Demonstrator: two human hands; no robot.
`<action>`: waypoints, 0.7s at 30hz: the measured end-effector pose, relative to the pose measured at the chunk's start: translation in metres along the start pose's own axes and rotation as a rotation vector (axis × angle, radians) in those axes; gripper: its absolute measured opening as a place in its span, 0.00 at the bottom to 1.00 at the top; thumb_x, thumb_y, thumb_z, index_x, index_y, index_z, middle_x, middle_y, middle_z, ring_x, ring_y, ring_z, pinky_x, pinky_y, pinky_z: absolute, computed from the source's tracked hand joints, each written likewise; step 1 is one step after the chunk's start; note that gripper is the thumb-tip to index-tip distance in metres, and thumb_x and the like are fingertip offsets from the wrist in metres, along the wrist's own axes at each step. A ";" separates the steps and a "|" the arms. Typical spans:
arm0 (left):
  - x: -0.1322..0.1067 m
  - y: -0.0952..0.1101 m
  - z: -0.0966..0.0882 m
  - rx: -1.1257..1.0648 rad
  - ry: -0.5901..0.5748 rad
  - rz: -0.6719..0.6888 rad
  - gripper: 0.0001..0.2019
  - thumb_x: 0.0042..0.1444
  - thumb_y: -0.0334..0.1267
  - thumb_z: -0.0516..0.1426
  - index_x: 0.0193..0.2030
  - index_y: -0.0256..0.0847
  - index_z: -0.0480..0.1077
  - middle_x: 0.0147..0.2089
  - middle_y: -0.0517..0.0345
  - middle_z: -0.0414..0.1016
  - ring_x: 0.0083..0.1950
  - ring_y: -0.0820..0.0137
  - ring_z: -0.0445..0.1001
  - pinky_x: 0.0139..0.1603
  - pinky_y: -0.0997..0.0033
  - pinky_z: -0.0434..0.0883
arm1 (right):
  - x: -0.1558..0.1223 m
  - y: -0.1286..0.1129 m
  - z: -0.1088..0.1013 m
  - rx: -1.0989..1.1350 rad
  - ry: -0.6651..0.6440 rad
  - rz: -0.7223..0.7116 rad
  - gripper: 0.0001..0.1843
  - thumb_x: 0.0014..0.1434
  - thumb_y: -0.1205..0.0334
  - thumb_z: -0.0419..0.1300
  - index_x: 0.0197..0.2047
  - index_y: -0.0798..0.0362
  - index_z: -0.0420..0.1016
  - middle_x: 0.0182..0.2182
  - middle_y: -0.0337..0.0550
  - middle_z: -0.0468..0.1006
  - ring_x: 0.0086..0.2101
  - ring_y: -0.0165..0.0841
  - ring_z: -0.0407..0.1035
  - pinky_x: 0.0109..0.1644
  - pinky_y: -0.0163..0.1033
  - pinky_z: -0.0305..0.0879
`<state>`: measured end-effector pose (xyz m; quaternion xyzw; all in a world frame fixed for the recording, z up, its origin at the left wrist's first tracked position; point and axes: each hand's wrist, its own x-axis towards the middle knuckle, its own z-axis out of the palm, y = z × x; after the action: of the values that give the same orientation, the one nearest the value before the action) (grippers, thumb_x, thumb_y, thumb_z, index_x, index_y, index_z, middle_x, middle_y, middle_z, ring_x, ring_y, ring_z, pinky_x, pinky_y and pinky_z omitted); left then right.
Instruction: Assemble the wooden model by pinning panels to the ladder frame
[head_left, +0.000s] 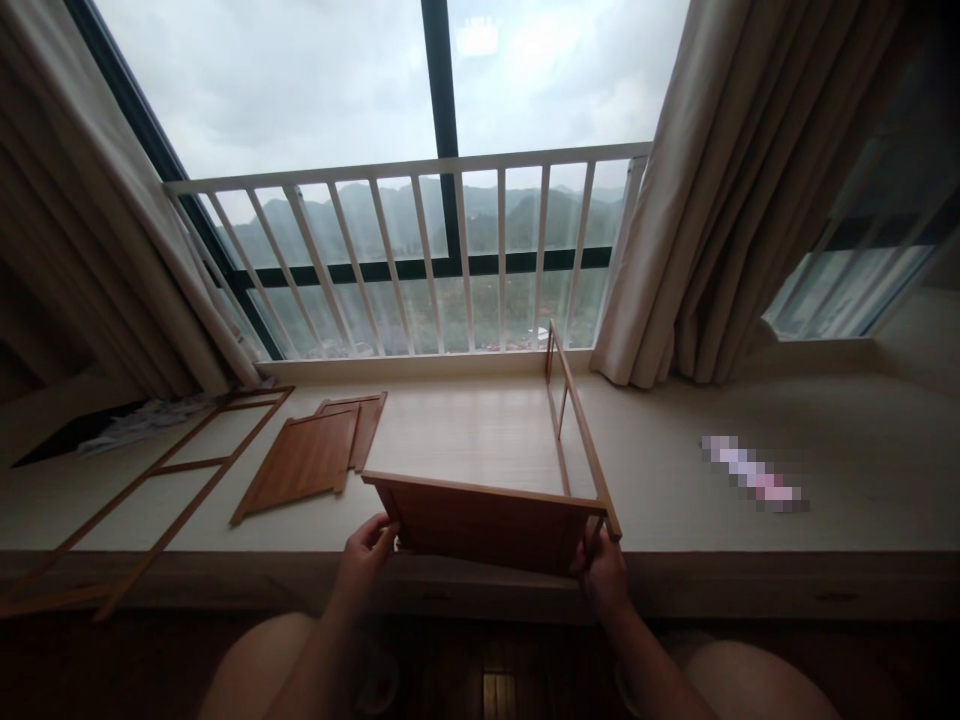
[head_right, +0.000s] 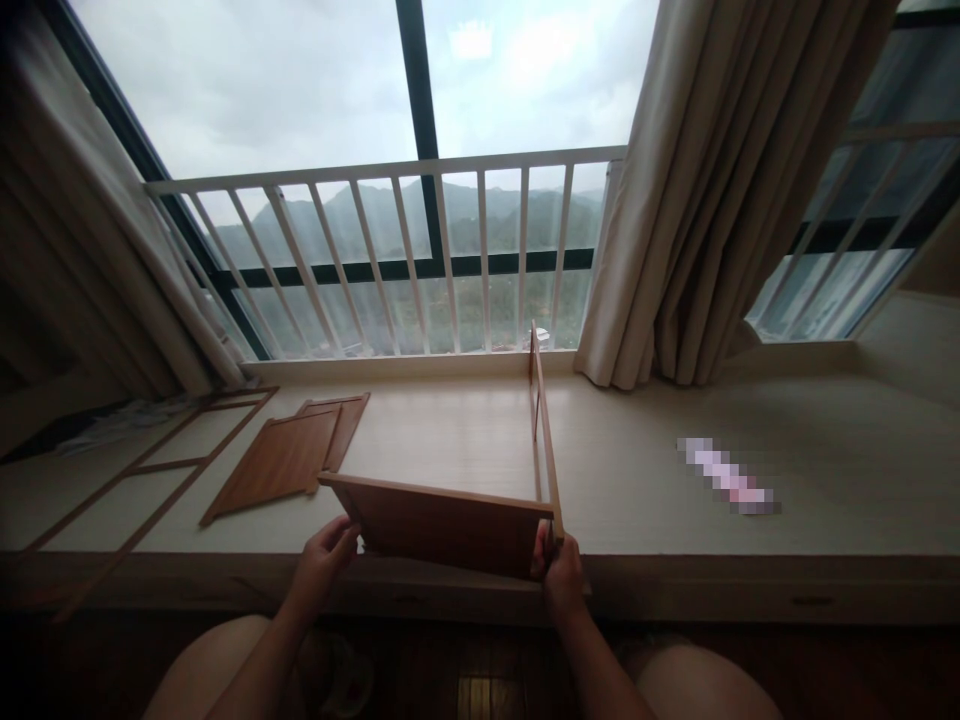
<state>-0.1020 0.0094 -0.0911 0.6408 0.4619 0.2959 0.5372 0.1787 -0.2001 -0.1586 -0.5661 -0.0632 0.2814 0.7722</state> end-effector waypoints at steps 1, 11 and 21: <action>0.000 -0.001 0.000 0.003 0.004 -0.001 0.26 0.44 0.57 0.59 0.41 0.35 0.70 0.22 0.65 0.64 0.24 0.83 0.59 0.24 0.84 0.58 | 0.000 0.000 0.000 0.002 0.002 0.002 0.23 0.54 0.43 0.47 0.23 0.56 0.61 0.13 0.37 0.59 0.15 0.24 0.55 0.18 0.30 0.54; 0.003 -0.008 0.001 0.033 0.020 -0.011 0.26 0.45 0.59 0.58 0.39 0.35 0.70 0.21 0.65 0.62 0.24 0.82 0.60 0.24 0.84 0.57 | -0.002 -0.001 0.002 -0.015 0.083 0.019 0.21 0.53 0.44 0.49 0.26 0.55 0.60 0.14 0.35 0.62 0.15 0.23 0.55 0.18 0.29 0.56; -0.006 -0.004 0.004 0.014 0.006 -0.005 0.24 0.46 0.57 0.57 0.39 0.36 0.69 0.21 0.66 0.63 0.23 0.83 0.60 0.25 0.85 0.57 | -0.001 -0.006 -0.001 -0.080 0.105 0.009 0.17 0.51 0.48 0.50 0.27 0.56 0.62 0.16 0.36 0.64 0.16 0.23 0.57 0.18 0.29 0.56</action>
<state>-0.1017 0.0023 -0.0958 0.6426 0.4672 0.2932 0.5318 0.1807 -0.2028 -0.1534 -0.6109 -0.0313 0.2519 0.7499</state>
